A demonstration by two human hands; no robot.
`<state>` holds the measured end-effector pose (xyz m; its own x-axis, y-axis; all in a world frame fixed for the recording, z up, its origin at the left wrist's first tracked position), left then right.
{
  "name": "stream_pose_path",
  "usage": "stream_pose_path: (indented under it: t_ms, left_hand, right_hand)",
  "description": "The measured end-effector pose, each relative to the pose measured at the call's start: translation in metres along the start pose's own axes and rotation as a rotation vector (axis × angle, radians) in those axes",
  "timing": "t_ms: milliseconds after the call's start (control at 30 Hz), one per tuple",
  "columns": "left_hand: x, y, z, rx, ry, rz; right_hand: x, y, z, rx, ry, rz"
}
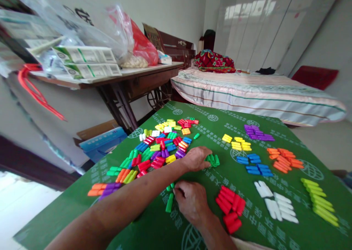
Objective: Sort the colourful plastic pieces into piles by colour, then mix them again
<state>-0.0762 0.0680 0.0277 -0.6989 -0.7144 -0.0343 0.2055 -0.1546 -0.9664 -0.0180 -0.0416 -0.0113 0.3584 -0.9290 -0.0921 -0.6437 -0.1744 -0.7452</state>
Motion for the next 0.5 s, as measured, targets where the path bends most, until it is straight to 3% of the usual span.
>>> stream_pose_path:
  t_ms: [233,500]
  left_hand:
    - [-0.0054,0.0041,-0.0062,0.04,-0.086,0.034]
    - [0.0013,-0.0001,-0.0093,0.025,-0.071,0.004]
  right_hand:
    - [0.0002,-0.0006,-0.0008,0.002,0.002,-0.009]
    - [0.0009,-0.0007,-0.001,-0.004,-0.01,0.001]
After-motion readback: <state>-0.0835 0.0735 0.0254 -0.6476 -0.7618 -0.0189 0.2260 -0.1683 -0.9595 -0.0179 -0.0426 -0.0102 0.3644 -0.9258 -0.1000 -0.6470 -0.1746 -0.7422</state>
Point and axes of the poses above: each hand's wrist, its own x-axis away from the middle knuckle, its own y-axis out of the palm, z = x × y, the point moved 1 cm from there along -x, towards the middle knuckle, and after that the axes turned 6 degrees about y, right-handed, at the moved point
